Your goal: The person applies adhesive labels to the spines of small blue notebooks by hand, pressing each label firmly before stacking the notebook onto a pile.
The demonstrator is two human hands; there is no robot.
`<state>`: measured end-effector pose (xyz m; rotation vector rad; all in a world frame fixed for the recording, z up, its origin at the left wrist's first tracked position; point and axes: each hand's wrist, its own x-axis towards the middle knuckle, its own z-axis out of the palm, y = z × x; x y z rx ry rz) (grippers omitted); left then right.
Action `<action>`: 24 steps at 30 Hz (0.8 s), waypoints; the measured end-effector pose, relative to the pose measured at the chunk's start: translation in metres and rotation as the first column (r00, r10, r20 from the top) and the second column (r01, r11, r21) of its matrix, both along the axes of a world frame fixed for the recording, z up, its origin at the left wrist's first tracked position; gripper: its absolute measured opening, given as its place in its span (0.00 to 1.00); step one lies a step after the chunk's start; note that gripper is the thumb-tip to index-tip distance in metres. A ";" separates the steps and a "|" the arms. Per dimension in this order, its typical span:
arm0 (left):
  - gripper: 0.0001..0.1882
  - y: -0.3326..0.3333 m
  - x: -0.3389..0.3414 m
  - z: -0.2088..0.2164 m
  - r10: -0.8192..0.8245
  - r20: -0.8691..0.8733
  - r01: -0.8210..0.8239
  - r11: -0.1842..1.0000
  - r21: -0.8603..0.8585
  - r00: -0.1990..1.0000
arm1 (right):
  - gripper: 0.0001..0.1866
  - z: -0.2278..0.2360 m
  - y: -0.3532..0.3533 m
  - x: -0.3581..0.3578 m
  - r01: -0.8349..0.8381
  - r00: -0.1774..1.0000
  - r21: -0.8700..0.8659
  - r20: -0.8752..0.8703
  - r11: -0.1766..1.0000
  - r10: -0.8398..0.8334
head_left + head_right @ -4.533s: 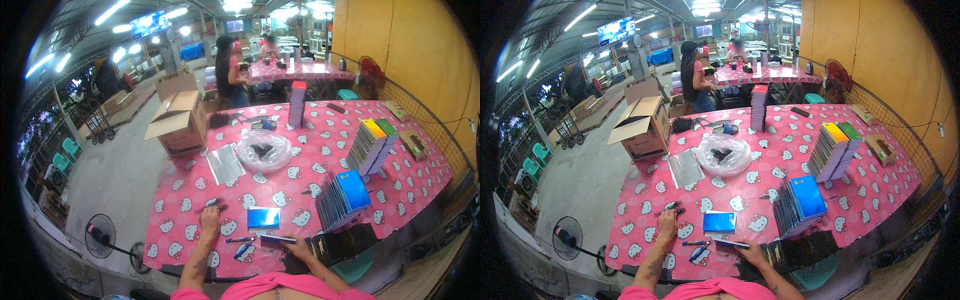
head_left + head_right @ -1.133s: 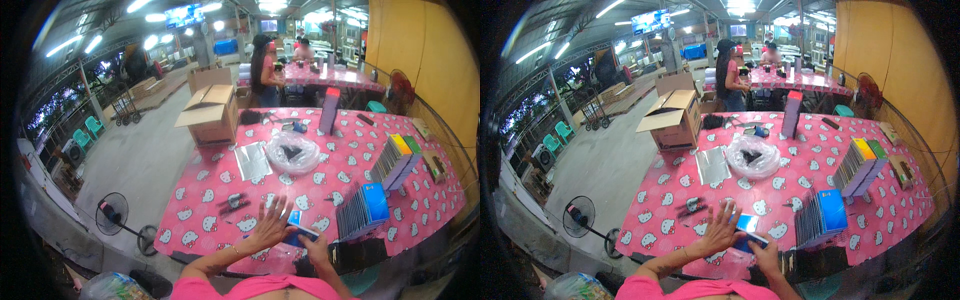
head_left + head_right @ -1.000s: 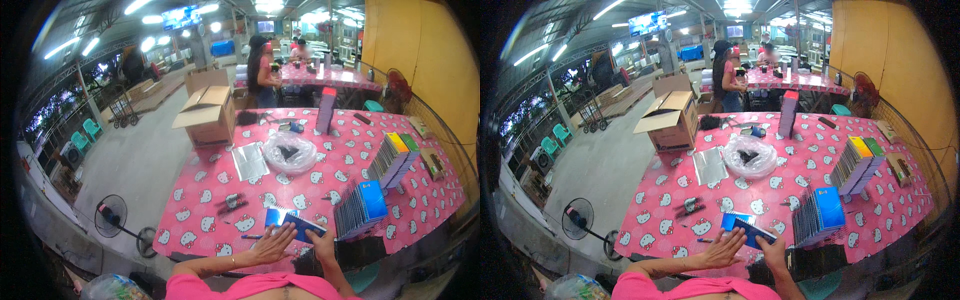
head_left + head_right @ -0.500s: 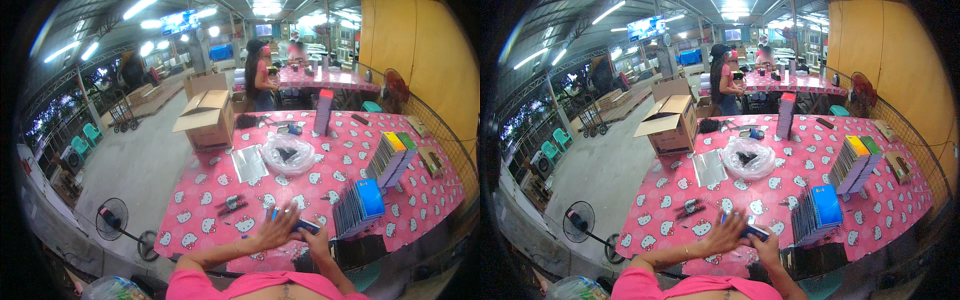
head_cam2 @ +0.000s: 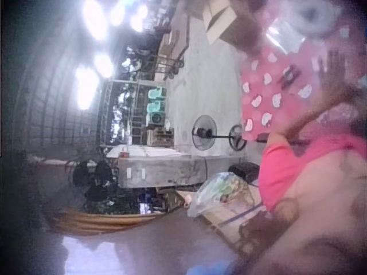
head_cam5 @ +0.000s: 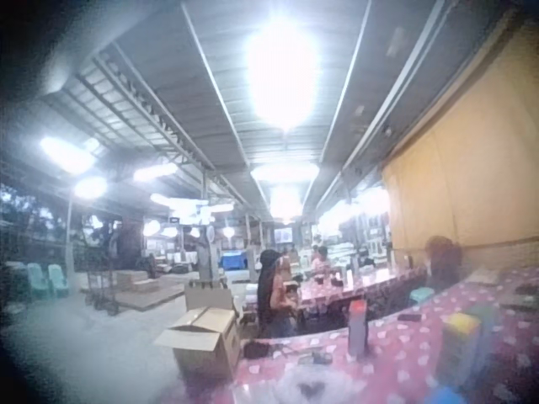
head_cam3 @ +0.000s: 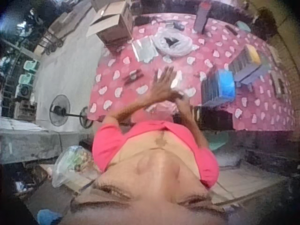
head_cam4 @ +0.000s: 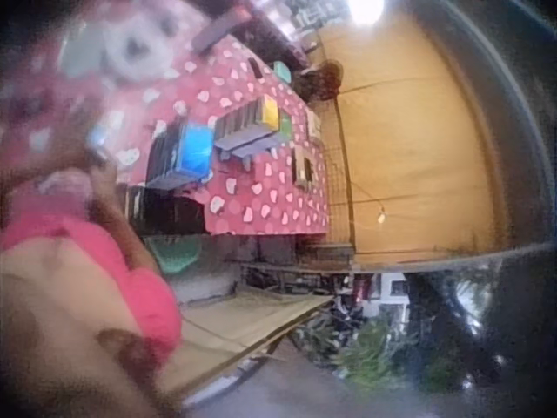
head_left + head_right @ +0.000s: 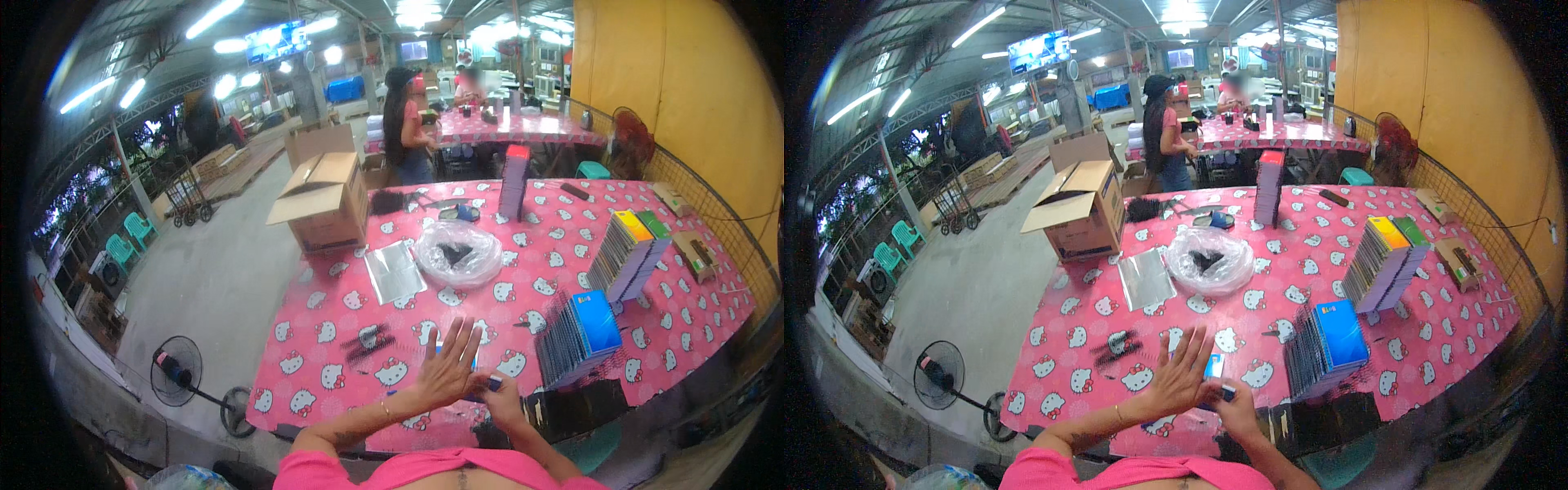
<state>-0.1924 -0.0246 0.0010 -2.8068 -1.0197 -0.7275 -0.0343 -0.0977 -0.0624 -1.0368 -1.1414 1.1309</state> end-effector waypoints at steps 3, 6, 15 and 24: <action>0.44 -0.026 -0.006 -0.030 -0.148 -0.034 0.146 0.988 -0.051 0.988 | 0.14 0.001 0.000 0.006 0.068 0.976 -0.113 -0.196 0.991 -0.089; 0.45 -0.033 -0.008 -0.062 -0.168 0.053 0.166 0.985 0.039 0.984 | 0.14 0.023 0.001 0.005 0.066 0.964 -0.101 -0.252 0.993 -0.090; 0.47 -0.018 -0.002 -0.050 -0.206 0.058 0.206 0.978 0.016 0.977 | 0.14 0.010 0.002 0.008 0.057 0.966 -0.076 -0.249 0.996 -0.074; 0.45 -0.027 0.007 -0.049 -0.287 0.187 0.295 0.956 -0.012 0.939 | 0.17 0.015 -0.001 0.002 0.121 0.973 -0.112 -0.183 0.986 -0.140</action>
